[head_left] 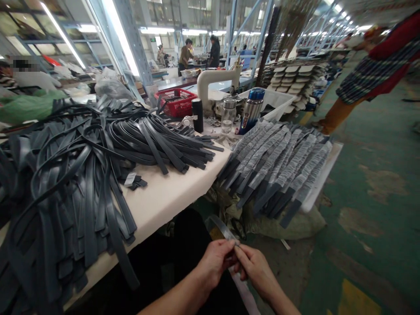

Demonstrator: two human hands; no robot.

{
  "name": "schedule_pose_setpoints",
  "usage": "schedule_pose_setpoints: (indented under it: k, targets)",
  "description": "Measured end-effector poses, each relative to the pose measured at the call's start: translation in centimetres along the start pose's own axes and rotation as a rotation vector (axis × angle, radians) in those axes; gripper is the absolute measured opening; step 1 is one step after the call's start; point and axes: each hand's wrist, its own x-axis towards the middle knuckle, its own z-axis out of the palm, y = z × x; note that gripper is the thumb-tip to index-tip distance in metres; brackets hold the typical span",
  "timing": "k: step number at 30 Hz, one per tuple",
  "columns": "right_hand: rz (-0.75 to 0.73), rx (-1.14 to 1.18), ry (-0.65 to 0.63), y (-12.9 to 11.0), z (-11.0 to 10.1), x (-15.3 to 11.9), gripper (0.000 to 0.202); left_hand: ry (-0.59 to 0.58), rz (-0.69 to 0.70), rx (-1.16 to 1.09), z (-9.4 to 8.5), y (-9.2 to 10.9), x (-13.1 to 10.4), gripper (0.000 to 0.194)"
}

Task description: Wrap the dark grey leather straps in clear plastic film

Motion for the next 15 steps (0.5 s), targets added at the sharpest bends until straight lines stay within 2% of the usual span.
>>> schedule_pose_setpoints:
  k: [2, 6, 12, 15]
  targets:
    - [-0.001, 0.02, -0.007, -0.2, -0.1, 0.1, 0.054, 0.027, 0.024, -0.001, -0.1, 0.1, 0.1, 0.043]
    - [0.048, -0.023, -0.064, 0.2, -0.3, -0.7, 0.053, 0.174, 0.053, -0.006, -1.0, 1.6, 0.4, 0.045]
    - [-0.016, -0.037, -0.008, -0.3, -0.1, 0.4, 0.047, -0.021, 0.01, -0.001, -0.1, -0.1, 0.0, 0.039]
    - [0.0, -0.076, -0.046, 0.1, -0.6, -0.1, 0.04, 0.091, 0.042, -0.009, -1.0, 0.5, 0.3, 0.04]
